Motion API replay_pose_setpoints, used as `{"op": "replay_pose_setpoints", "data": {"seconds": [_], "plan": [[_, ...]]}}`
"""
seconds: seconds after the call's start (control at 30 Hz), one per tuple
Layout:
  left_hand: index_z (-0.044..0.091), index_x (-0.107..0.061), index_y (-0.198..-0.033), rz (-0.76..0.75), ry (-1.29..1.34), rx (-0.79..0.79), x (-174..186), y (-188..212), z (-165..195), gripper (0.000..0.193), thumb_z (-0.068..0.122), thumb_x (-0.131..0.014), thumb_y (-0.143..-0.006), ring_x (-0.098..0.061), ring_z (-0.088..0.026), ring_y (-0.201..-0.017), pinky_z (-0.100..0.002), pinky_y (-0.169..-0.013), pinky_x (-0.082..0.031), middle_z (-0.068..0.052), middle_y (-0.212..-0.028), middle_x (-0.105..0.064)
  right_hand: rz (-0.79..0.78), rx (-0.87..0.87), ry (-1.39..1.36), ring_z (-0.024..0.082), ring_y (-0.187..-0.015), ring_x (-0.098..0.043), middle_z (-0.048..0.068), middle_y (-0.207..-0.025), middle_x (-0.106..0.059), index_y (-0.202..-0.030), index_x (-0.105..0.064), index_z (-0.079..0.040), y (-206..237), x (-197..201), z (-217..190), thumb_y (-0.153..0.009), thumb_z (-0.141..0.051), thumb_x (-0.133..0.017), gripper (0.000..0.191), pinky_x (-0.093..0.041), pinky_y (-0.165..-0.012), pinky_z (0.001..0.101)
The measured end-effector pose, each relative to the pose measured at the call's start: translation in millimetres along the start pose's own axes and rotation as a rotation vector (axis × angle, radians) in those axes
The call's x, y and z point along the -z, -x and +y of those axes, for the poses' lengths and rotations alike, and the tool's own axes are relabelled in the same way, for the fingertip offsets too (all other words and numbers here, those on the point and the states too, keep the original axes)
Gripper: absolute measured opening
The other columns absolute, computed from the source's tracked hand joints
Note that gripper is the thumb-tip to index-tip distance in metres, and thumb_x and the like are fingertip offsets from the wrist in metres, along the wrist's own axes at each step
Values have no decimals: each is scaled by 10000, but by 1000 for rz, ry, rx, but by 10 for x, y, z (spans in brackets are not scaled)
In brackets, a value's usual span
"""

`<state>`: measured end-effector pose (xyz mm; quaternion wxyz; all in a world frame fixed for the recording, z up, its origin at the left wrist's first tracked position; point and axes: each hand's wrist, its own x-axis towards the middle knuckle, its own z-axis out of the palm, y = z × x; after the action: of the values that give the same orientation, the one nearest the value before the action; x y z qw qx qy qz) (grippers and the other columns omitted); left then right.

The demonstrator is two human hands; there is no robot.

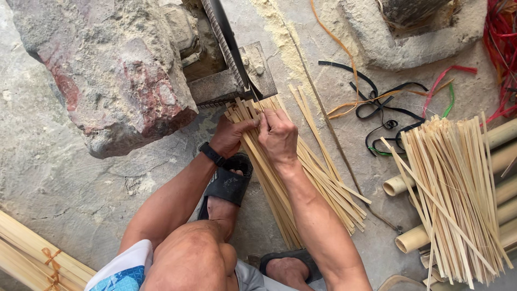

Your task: The person sits on the ground and pulls bundles of thin bamboo strips through a fixed blade mounted on a stone base, splitting and sizing the strips. They gather the finished strips, tap and align them, and set the bundle aside with other completed bundles.

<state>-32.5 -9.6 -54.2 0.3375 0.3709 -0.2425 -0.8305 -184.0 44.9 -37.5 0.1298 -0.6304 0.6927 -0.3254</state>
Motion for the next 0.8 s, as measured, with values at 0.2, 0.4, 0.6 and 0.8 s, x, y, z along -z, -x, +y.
{"op": "replay_pose_setpoints", "data": {"seconds": [0.2, 0.4, 0.6, 0.8], "plan": [[6, -676, -1138, 52, -21, 29, -28, 56, 72, 339, 66, -809, -833, -757, -235, -969, -373, -815, -679, -130, -1071, -752, -55, -10, 153, 178, -661, -711, 130, -893, -751, -1053, -765, -17, 261, 504, -64, -963, -113, -702, 146, -563, -493, 271], [-10, -684, -1134, -19, -69, -8, -58, 20, 20, 280, 82, -802, -897, -740, -216, -955, -361, -835, -656, -121, -1065, -735, -70, 0, -124, 132, -653, -666, 103, -879, -719, -1131, -737, -27, 545, 453, -7, -1001, -100, -677, 160, -549, -504, 221], [-5, -646, -1194, -27, -43, 2, -2, 16, 22, 281, 89, -752, -952, -715, -214, -1024, -360, -886, -646, -128, -1116, -702, -39, -24, 43, 142, -553, -625, 111, -763, -689, -1027, -742, 9, 189, 164, 60, -1015, -54, -654, 109, -512, -406, 232], [-7, -668, -1189, -14, -56, -3, -3, 48, 49, 344, 93, -779, -879, -746, -213, -1005, -353, -874, -656, -128, -1108, -748, -64, -18, 61, 144, -542, -604, 93, -759, -677, -971, -727, -4, -229, 17, -126, -1006, -76, -674, 96, -503, -429, 248]]}}
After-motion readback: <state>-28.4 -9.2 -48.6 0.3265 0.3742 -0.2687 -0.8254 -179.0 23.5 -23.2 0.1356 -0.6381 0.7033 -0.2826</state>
